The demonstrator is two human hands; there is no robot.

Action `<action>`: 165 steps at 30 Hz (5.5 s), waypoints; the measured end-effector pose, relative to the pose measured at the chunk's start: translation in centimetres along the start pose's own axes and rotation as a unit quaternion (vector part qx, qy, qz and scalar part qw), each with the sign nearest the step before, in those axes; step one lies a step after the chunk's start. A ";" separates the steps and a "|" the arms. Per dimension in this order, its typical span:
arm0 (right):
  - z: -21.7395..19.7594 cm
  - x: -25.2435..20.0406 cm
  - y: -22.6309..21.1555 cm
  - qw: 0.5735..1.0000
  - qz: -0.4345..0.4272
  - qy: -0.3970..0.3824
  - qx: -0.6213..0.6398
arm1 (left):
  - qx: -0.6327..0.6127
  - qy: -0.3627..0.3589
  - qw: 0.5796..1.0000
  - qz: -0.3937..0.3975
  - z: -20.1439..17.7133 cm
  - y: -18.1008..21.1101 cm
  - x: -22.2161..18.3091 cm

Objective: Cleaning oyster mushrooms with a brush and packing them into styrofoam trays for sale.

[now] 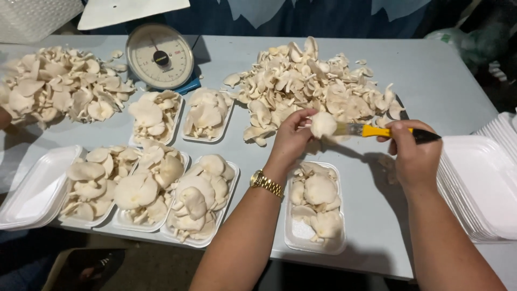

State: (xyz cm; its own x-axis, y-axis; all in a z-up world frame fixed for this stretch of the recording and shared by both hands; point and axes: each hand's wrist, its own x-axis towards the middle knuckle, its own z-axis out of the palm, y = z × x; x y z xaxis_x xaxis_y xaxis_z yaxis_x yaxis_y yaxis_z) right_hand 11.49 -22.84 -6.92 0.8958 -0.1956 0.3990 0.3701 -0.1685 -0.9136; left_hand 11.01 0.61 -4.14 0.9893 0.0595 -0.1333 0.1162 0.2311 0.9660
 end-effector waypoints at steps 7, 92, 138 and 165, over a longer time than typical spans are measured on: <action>-0.4 0.7 0.8 0.993 0.000 -0.001 0.115 | -0.071 -0.028 0.997 0.006 -0.4 -2.5 2.4; -1.3 -0.1 0.7 0.990 -0.127 0.007 -0.063 | 0.476 0.085 0.743 0.463 -2.1 3.5 -11.9; -0.1 0.6 1.3 0.979 -0.176 -0.072 0.071 | 0.169 0.035 0.974 0.144 -0.5 -2.1 1.6; 1.3 0.4 2.2 0.982 -0.020 -0.052 0.183 | -0.122 -0.018 0.992 0.038 -2.4 -5.0 2.8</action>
State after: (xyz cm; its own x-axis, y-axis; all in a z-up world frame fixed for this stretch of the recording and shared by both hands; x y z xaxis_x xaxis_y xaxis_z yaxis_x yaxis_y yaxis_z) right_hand 13.02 -22.05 -8.87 0.8924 -0.0924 0.4417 0.4513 0.1882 -0.8723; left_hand 13.02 1.98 -9.86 0.9974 0.0514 -0.0504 0.0215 0.4556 0.8899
